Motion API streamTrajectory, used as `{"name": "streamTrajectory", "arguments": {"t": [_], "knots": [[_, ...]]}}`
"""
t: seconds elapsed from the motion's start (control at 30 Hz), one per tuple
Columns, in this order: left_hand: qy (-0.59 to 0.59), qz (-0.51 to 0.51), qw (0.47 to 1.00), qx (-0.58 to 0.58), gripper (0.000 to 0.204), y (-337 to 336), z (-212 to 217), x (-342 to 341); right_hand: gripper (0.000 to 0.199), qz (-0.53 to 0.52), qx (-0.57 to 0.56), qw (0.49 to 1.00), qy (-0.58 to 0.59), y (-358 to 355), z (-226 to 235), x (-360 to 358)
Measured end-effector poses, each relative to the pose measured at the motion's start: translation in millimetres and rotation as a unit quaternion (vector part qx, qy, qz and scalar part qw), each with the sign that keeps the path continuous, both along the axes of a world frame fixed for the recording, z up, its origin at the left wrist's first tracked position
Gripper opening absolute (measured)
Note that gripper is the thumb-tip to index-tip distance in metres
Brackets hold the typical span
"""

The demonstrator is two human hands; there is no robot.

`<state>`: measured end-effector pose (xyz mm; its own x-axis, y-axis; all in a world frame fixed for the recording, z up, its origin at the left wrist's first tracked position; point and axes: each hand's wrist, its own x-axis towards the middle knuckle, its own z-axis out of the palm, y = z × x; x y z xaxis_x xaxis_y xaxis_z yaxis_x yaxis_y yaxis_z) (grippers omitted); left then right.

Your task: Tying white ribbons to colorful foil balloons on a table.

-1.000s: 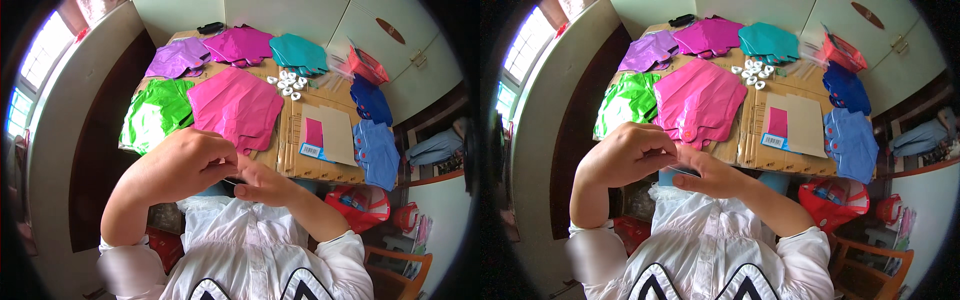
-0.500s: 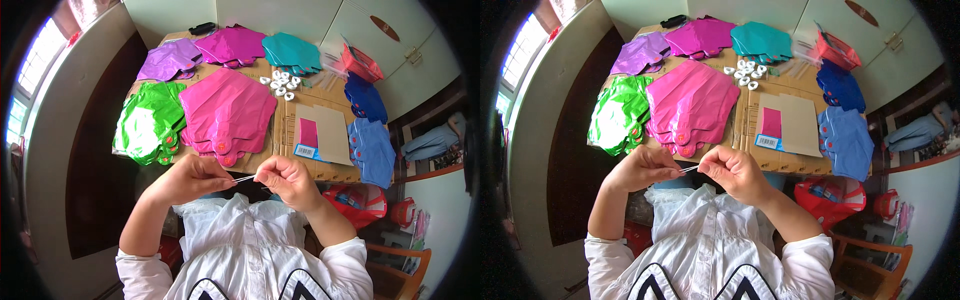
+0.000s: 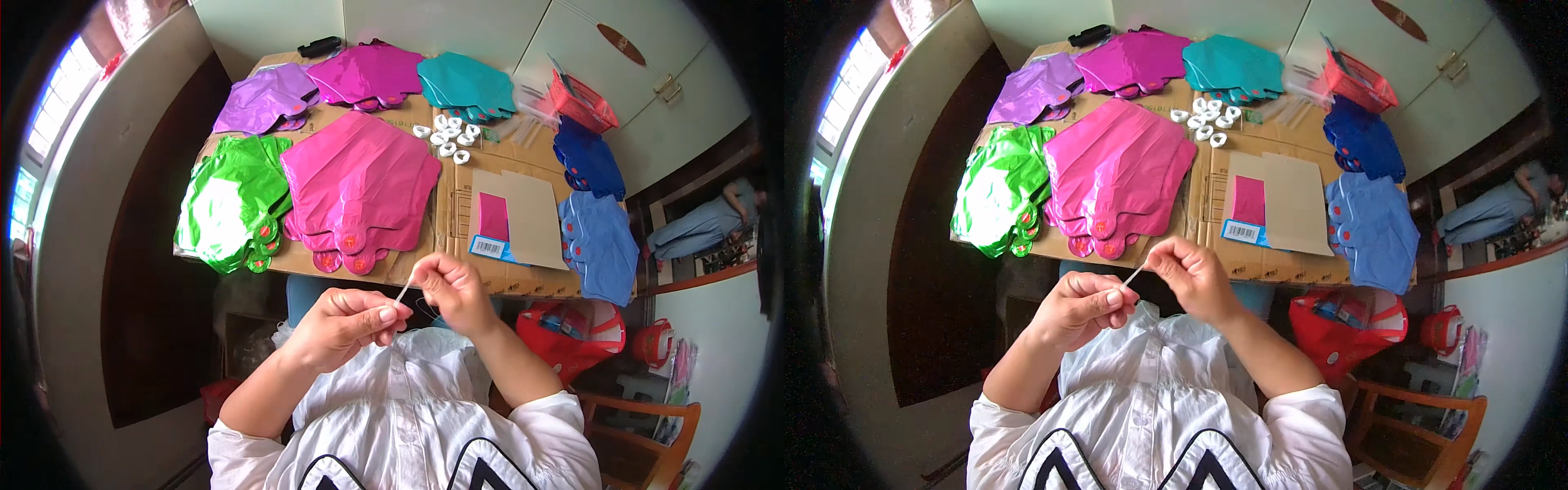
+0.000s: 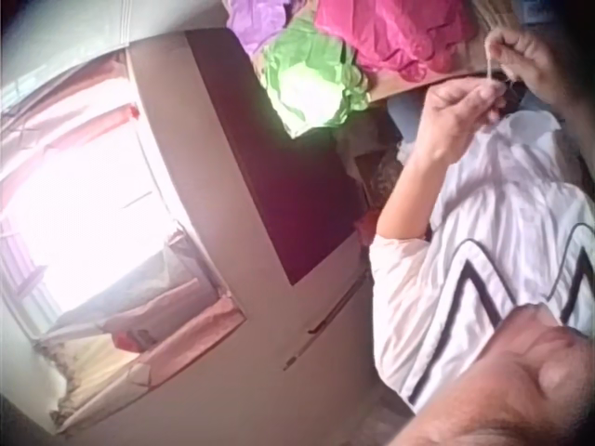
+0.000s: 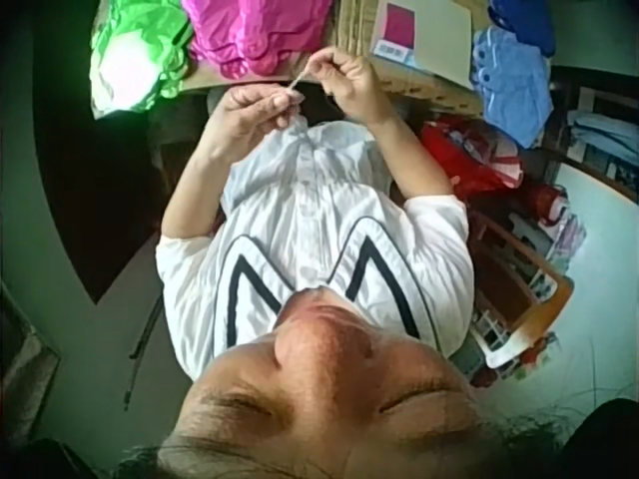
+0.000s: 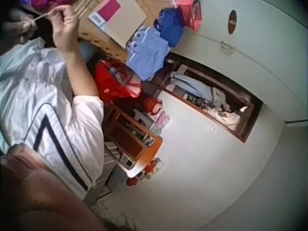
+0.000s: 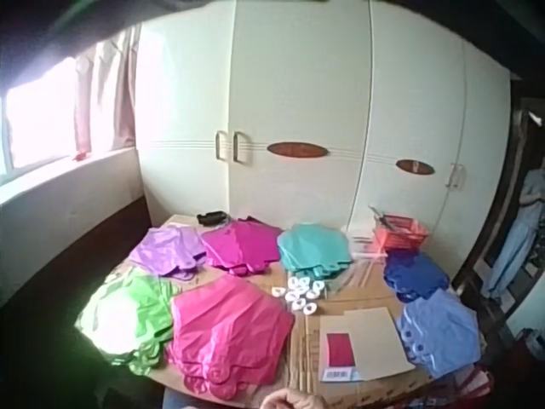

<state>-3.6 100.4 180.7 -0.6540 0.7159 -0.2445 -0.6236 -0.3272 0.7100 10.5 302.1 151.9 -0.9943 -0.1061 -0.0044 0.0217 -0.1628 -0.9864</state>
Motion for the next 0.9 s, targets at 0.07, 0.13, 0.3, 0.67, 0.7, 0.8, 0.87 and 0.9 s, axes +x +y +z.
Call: {"name": "streamTrajectory", "arguments": {"t": [0.07, 0.13, 0.3, 0.67, 0.7, 0.8, 0.87, 0.9], "knots": [[-0.026, 0.064, 0.998, 0.009, 0.018, 5, 1, 1, 0.013, 0.034, 0.034, 0.999, -0.02, -8, -11, 8], [-0.01, 0.122, 0.992, 0.029, 0.02, 9, -3, -2, 0.009, 0.062, 0.094, 0.993, 0.046, -17, -18, 17], [0.275, 0.164, 0.932, -0.168, 0.024, 13, -29, -2, 0.009, 0.12, 0.245, 0.931, 0.241, -13, 21, 20], [0.109, 0.161, 0.977, -0.091, 0.022, 13, -15, 2, 0.012, 0.112, 0.154, 0.976, 0.103, -4, -27, 9], [0.139, 0.18, 0.968, -0.11, 0.023, 13, -16, 2, 0.011, 0.129, 0.197, 0.966, 0.107, -8, -24, 16], [0.257, 0.206, 0.927, -0.18, 0.025, 16, -19, 6, 0.013, 0.191, 0.257, 0.92, 0.228, -10, -6, 21], [0.32, 0.086, 0.914, -0.233, 0.026, 11, -25, 12, 0.014, 0.13, 0.228, 0.936, 0.236, -5, 19, 9], [0.279, 0.012, 0.931, -0.234, 0.025, 10, -25, 15, 0.014, 0.1, 0.216, 0.941, 0.24, 0, 31, 0]]}}
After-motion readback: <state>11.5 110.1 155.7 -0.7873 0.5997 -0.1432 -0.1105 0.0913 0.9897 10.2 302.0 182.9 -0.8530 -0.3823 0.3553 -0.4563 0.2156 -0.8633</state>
